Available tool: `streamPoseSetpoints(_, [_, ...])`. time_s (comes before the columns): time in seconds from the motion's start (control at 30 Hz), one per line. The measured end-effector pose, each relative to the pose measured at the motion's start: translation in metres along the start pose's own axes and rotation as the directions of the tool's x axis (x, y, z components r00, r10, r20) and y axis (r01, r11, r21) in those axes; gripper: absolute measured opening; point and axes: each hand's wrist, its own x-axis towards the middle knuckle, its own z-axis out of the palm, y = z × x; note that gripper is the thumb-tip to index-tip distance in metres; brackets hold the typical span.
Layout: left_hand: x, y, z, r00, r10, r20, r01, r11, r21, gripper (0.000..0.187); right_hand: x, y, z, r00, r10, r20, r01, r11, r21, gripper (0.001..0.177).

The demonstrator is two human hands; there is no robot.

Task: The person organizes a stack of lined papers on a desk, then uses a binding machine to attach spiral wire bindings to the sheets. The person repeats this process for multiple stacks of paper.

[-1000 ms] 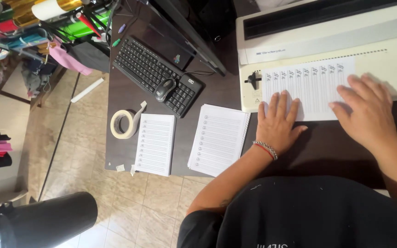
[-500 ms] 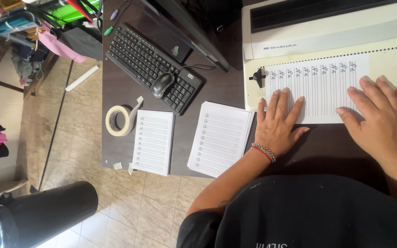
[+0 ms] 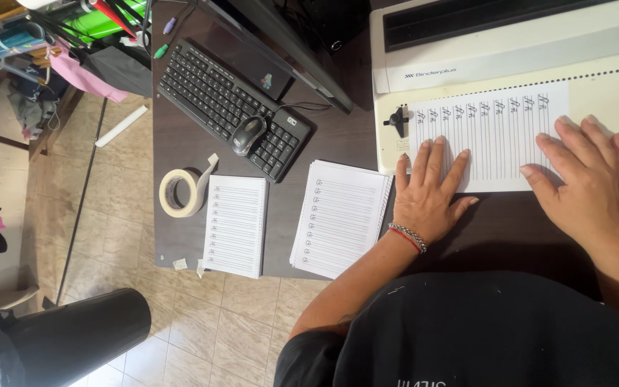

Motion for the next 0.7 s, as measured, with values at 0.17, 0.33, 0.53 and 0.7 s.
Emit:
streamPoseSetpoints(0.17, [0.000, 0.000, 0.002, 0.999, 0.013, -0.030, -0.014, 0.999, -0.038, 0.081, 0.009, -0.009, -0.010, 1.000, 0.022, 0.012, -0.022, 1.000, -0.005, 0.046])
streamPoseSetpoints(0.33, [0.000, 0.000, 0.002, 1.000, 0.009, -0.012, -0.010, 0.997, -0.080, 0.082, 0.017, -0.014, -0.015, 0.999, 0.032, 0.018, -0.033, 0.998, 0.047, 0.044])
streamPoseSetpoints(0.53, [0.001, 0.002, 0.001, 1.000, 0.011, -0.018, -0.013, 0.998, -0.067, 0.079, 0.018, -0.016, -0.014, 0.998, 0.062, 0.004, -0.062, 0.997, 0.047, 0.042])
streamPoseSetpoints(0.7, [0.001, 0.002, 0.002, 1.000, 0.013, -0.005, -0.014, 0.998, -0.054, 0.079, 0.020, -0.017, -0.016, 0.997, 0.074, 0.007, -0.075, 0.997, 0.028, 0.041])
